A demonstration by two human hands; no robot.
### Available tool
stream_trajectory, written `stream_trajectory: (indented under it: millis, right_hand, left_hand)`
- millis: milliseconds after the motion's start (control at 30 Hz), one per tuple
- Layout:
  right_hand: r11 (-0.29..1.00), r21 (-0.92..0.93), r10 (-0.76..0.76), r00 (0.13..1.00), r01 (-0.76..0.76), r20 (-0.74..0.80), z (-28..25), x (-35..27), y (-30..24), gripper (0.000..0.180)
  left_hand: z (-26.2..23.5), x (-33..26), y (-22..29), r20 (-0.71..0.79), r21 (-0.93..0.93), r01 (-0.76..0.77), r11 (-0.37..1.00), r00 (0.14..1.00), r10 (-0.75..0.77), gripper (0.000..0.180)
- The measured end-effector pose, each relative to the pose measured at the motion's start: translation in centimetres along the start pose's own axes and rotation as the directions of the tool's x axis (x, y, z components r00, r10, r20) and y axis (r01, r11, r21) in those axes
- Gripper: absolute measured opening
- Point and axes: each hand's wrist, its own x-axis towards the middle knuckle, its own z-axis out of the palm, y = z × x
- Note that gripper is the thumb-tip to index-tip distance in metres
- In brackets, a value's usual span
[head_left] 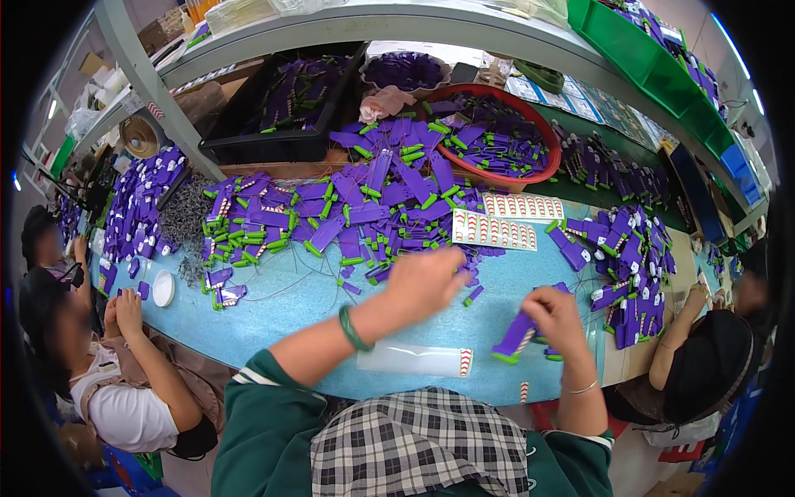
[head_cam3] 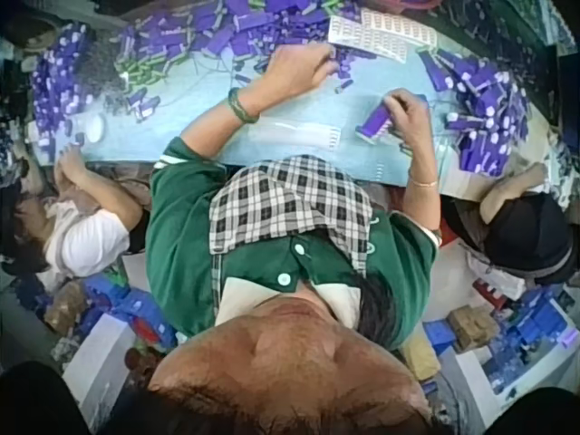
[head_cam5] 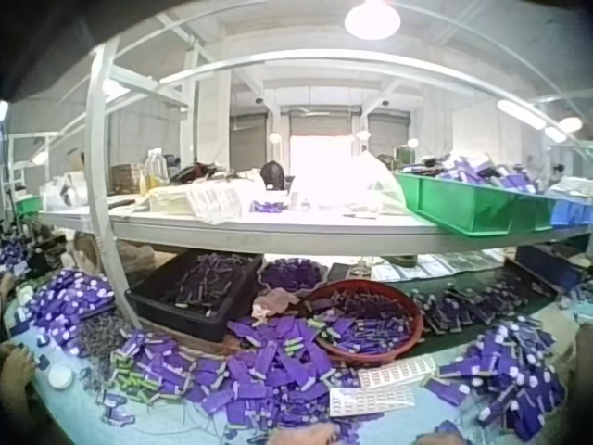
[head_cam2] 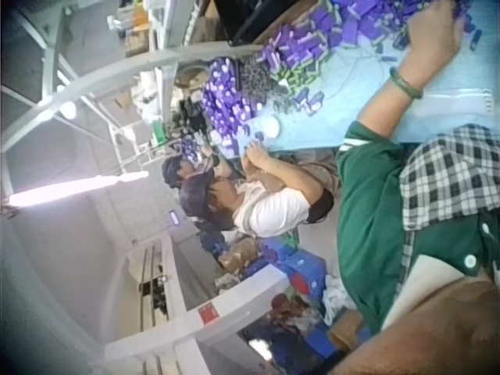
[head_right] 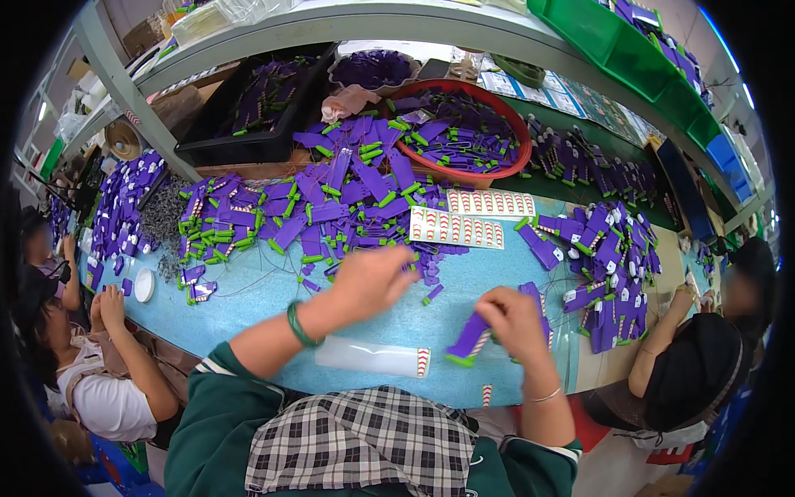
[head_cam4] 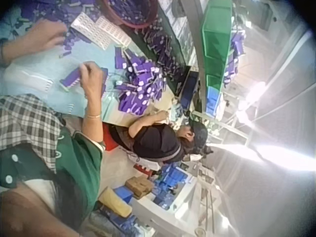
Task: The person assembles small purple and green plastic components by hand at a workbench. They repeatedly pick up a purple base, insert a green piece, and place the finished unit into a pile on the table.
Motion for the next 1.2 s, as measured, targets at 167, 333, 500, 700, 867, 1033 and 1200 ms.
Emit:
stream_trajectory:
  millis: [167,333,500,700,867,1033,1200]
  right_hand:
    - [0.773,-0.631,-0.227,0.957,0.063,-0.182,-1.5,-0.6,-1.0,0.025]
    - [0.896,-0.261,-0.327,0.932,0.359,0.159,4.6,-3.3,-2.5,0.029]
    - [0.946,-0.157,-0.267,0.956,0.285,0.125,8.7,-4.5,-1.5,0.023]
    - [0.966,-0.097,-0.231,0.970,0.238,0.079,10.1,-4.4,-1.6,0.018]
    - [0.964,-0.138,-0.223,0.973,0.228,0.053,11.0,-4.1,-2.5,0.017]
    - [0.952,-0.059,-0.304,0.952,0.301,-0.033,11.0,-3.6,-2.3,0.013]
    - [0.903,0.429,-0.028,0.992,-0.029,0.126,8.2,-3.3,-1.9,0.010]
  left_hand:
    - [0.4,6.3,-4.8,0.133,0.513,0.031,0.858,0.984,-0.115,0.012]
    - [0.0,6.3,-5.2,0.050,0.510,0.004,0.860,0.998,-0.034,0.007]
    - [-5.7,2.2,-1.1,-0.077,-0.265,0.157,0.952,0.980,-0.183,0.015]
    - [-3.7,-6.0,0.4,0.389,-0.921,0.365,-0.134,0.878,-0.281,0.016]
    - [1.6,-9.5,2.3,0.458,-0.832,0.548,0.087,0.767,-0.449,0.043]
    - [4.4,-10.7,0.5,0.536,-0.798,0.590,0.121,0.788,-0.301,0.028]
    - [3.0,-9.9,1.8,0.551,-0.779,0.620,0.095,0.749,-0.367,0.013]
